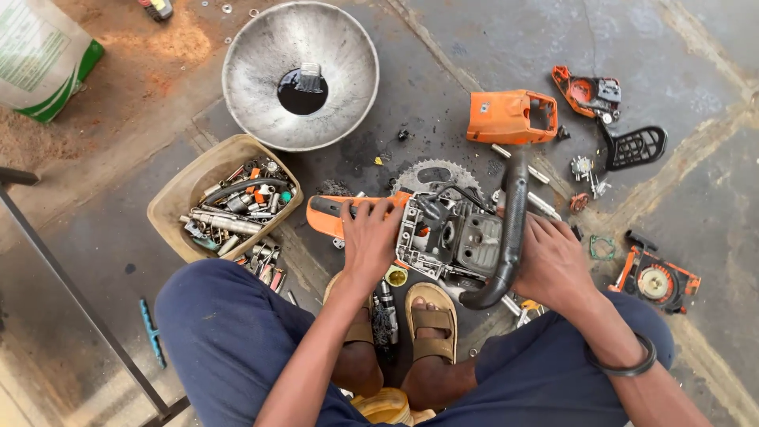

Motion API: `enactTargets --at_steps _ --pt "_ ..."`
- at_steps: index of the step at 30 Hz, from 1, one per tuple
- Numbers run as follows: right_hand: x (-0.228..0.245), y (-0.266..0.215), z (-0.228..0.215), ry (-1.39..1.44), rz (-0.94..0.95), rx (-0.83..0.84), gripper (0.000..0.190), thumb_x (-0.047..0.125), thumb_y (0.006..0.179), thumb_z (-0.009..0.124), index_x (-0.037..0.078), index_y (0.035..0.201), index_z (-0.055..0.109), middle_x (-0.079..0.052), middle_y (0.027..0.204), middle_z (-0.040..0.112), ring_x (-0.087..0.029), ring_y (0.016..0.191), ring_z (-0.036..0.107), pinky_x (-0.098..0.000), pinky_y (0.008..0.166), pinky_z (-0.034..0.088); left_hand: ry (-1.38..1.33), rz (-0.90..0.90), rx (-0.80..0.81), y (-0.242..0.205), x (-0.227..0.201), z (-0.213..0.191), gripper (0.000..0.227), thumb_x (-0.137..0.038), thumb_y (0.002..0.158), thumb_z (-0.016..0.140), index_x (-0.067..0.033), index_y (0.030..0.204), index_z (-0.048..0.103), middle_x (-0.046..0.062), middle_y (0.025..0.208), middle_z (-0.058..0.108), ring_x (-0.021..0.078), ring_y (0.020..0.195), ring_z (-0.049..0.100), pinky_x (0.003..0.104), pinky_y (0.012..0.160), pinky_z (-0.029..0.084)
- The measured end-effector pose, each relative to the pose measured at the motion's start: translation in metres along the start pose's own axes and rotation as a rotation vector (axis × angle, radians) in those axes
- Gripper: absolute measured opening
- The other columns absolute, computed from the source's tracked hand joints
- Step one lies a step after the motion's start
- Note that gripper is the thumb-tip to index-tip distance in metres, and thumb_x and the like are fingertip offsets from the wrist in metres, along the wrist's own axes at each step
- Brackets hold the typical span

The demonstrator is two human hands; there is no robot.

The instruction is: The person sits on the floor of a repair workshop and works on a disassembled chainsaw, handling its engine housing, handle bar and chain sprocket. They reposition the machine body, manipulate its parts by hand, and use a screwdriver on components near the end.

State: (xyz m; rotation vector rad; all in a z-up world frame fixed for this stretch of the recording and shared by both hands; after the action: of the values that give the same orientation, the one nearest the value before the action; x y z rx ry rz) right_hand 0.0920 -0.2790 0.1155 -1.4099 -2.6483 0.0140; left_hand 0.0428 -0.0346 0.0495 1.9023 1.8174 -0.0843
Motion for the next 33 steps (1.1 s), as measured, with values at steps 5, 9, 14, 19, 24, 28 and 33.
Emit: enactTargets --at_steps 5,9,14,19,24,28,33 --pt "0.008 -0.003 0.006 -0.088 -0.214 -0.192 0.132 0.072 0.044 0.082 0.006 0.151 0.044 -0.022 0.126 0.061 -0.038 0.125 0.055 -0.0494 0.107 0.040 -0.105 0.013 -0.046 0.003 0.003 0.002 0.021 -0.008 0.081 0.072 -0.0108 0.101 0.069 0.008 0.094 0.063 0.0314 0.090 0.057 0.049 0.096 0.037" --pt "0.022 0.009 -0.012 0.150 -0.080 -0.103 0.121 0.068 0.052 0.086 0.008 0.147 0.040 -0.021 0.131 0.059 -0.040 0.120 0.054 -0.0476 0.100 0.042 -0.096 -0.025 -0.011 0.003 0.009 0.013 0.019 -0.005 0.079 0.070 -0.0107 0.096 0.063 0.008 0.095 0.063 0.0320 0.096 0.059 0.049 0.101 0.038" --pt "0.024 0.019 -0.011 0.243 -0.114 -0.064 0.125 0.048 0.050 0.090 0.002 0.153 0.036 -0.021 0.134 0.059 -0.039 0.113 0.054 -0.0489 0.094 0.044 -0.132 -0.039 -0.022 0.017 -0.002 -0.006 0.052 -0.007 0.078 0.069 -0.0045 0.128 0.056 0.012 0.110 0.068 0.0327 0.103 0.059 0.051 0.099 0.034" --pt "0.022 0.018 -0.006 0.264 -0.129 -0.115 0.113 0.042 0.047 0.092 0.004 0.143 0.045 -0.019 0.124 0.059 -0.040 0.115 0.053 -0.0509 0.093 0.045 0.060 -0.049 0.103 0.015 0.006 0.013 0.057 -0.006 0.080 0.066 -0.0097 0.136 0.058 0.009 0.109 0.072 0.0305 0.102 0.062 0.050 0.100 0.036" --pt "0.023 0.020 -0.004 0.280 -0.028 0.027 0.109 0.042 0.050 0.093 0.006 0.143 0.048 -0.017 0.113 0.058 -0.036 0.105 0.053 -0.0494 0.092 0.046 0.022 -0.015 0.195 0.017 0.005 0.008 0.061 -0.021 0.078 0.074 -0.0069 0.135 0.057 0.011 0.098 0.071 0.0346 0.092 0.062 0.052 0.097 0.036" --pt "0.025 0.019 -0.006 0.255 -0.042 0.012 0.109 0.039 0.050 0.092 0.007 0.145 0.050 -0.017 0.123 0.059 -0.037 0.107 0.053 -0.0485 0.094 0.047 0.027 0.030 0.238 0.013 0.006 0.010 0.074 -0.025 0.071 0.080 -0.0034 0.138 0.055 0.011 0.094 0.070 0.0340 0.089 0.061 0.052 0.095 0.036" --pt "0.022 0.023 -0.010 0.272 -0.048 0.013 0.111 0.040 0.047 0.093 0.005 0.143 0.049 -0.017 0.130 0.059 -0.038 0.111 0.054 -0.0496 0.098 0.046 0.017 0.054 0.242 0.014 0.005 0.012 0.083 -0.022 0.066 0.082 -0.0011 0.142 0.054 0.012 0.096 0.069 0.0336 0.089 0.060 0.053 0.096 0.036"
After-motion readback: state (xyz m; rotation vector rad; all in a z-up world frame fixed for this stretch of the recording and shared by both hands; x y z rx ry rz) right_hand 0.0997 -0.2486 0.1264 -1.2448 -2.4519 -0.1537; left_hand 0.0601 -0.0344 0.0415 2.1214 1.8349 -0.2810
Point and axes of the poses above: each hand's wrist, its own y-axis towards the middle knuckle, its own z-axis out of the palm, x = y × z, the point moved 6 cm from there along y, towards the middle knuckle
